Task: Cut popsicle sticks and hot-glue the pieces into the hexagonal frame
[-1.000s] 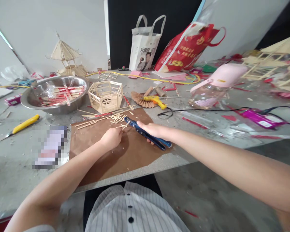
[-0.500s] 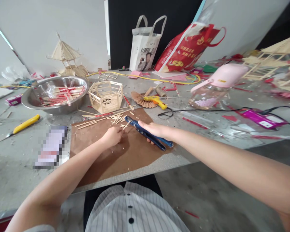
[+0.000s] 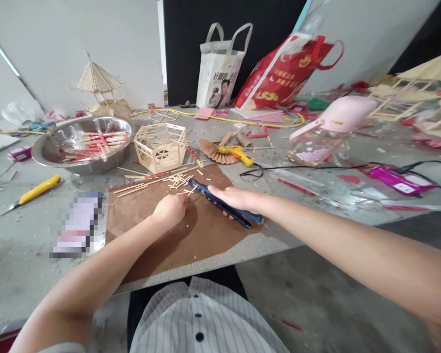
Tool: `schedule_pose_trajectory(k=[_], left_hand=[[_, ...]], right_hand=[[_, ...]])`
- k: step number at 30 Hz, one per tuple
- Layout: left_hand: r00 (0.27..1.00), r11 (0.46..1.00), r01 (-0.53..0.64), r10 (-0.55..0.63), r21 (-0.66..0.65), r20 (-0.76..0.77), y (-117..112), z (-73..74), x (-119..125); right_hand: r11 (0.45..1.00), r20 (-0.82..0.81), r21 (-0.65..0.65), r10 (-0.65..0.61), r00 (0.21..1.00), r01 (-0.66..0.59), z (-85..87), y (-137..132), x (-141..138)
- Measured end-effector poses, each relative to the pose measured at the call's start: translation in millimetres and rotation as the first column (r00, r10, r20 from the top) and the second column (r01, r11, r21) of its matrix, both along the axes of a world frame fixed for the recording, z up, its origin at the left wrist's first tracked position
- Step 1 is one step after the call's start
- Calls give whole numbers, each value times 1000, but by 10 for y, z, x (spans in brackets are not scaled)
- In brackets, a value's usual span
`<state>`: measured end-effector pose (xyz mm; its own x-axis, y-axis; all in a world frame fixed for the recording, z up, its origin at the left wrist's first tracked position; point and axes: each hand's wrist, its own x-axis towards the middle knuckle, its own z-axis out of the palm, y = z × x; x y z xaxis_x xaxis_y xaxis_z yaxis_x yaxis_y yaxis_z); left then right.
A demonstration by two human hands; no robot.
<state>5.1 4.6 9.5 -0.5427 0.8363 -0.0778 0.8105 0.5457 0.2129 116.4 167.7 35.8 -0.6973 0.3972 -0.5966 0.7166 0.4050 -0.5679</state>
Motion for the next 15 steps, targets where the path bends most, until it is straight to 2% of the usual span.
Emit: schedule_pose_trajectory(k=[4, 7, 12, 15], left_hand=[[1000, 1000, -1, 1, 1, 1, 11, -16, 2], [1000, 1000, -1, 1, 7, -6, 9, -20, 5], [998, 998, -57, 57, 5, -32, 0, -40, 3], [998, 997, -62, 64, 54, -29, -6, -62, -5]], right_hand=[[998, 5, 54, 43, 999, -44, 14, -12, -4], [981, 14, 154, 120, 993, -120, 38, -43, -4], [909, 48, 338, 240, 970, -242, 24, -62, 2], [863, 71, 417, 280, 957, -284, -7, -59, 15]])
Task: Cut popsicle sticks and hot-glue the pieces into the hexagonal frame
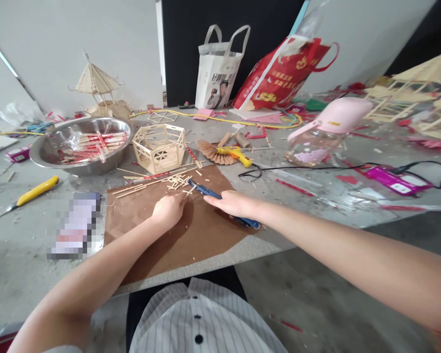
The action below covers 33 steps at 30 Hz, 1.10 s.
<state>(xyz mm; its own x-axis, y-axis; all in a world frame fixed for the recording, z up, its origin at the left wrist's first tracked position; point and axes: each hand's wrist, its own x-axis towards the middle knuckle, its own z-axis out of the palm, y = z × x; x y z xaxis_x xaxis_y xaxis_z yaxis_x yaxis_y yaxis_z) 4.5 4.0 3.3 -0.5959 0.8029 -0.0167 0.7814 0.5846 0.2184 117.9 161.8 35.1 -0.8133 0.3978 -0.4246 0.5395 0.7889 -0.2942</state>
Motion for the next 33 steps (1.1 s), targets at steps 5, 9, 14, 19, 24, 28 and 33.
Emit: schedule_pose_trajectory(k=[5, 9, 14, 19, 24, 28, 33], left_hand=[[1000, 999, -14, 14, 33, 20, -1, -30, -16], [1000, 999, -9, 7, 49, 28, -1, -32, -17], [1000, 999, 2, -2, 50, 18, -3, -19, -7], [1000, 1000, -7, 7, 12, -3, 1, -9, 6], [1000, 1000, 10, -10, 12, -6, 10, -12, 4], [1000, 1000, 16, -16, 13, -12, 17, -12, 4], [999, 999, 29, -28, 19, -21, 10, -11, -4]], right_hand=[[994, -21, 103, 39, 999, -37, -25, -13, 24], [998, -28, 66, 10, 1000, -8, -28, 7, 25], [1000, -40, -2, -5, 999, 5, -23, 33, 17], [1000, -36, -5, -11, 999, 11, -11, 28, 12], [1000, -29, -10, -13, 999, 13, -11, 28, 7], [1000, -24, -3, -9, 1000, 9, -8, 22, 2], [1000, -22, -13, -12, 1000, 12, 18, 16, -1]])
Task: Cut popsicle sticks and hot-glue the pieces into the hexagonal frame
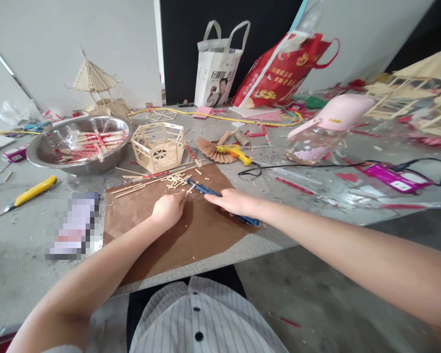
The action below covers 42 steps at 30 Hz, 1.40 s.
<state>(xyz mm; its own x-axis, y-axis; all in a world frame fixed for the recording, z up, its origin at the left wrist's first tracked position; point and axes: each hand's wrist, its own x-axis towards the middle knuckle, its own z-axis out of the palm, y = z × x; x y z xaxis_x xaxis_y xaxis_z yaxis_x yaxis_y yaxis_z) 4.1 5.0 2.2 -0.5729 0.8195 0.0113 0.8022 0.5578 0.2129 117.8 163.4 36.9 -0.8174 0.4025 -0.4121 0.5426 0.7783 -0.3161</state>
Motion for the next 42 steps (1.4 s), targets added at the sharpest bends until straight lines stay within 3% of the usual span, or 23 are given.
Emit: schedule_pose_trajectory(k=[16, 31, 42], left_hand=[[996, 981, -15, -3, -196, -91, 40, 49, 48], [995, 973, -44, 23, -225, -95, 24, 50, 49], [994, 974, -54, 32, -218, -104, 27, 32, 38]], right_hand=[[979, 52, -147, -136, 989, 142, -115, 20, -33], [989, 43, -41, -138, 989, 140, -261, 61, -75], [988, 41, -5, -152, 988, 153, -236, 33, -83]])
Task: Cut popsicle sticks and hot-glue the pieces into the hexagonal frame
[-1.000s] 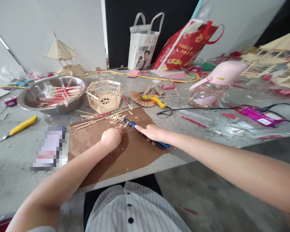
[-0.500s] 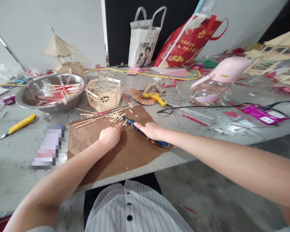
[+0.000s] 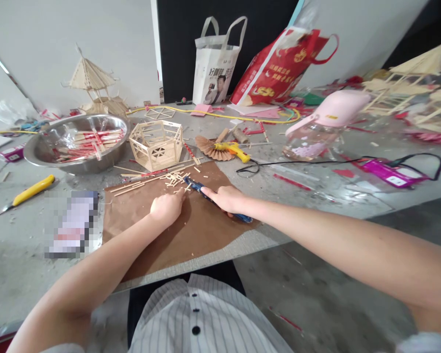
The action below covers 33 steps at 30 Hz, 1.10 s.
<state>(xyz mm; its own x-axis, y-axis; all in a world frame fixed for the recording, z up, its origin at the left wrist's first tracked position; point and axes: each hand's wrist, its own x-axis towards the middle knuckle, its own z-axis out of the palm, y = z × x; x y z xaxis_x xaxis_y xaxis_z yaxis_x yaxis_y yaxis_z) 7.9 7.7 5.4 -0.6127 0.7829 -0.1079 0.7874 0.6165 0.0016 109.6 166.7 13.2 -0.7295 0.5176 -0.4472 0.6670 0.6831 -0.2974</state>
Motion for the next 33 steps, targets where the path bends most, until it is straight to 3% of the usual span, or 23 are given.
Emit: schedule_pose_trajectory(k=[33], left_hand=[[999, 1000, -15, 14, -26, -40, -7, -9, 23]], right_hand=[[998, -32, 68, 22, 999, -20, 8, -37, 29]])
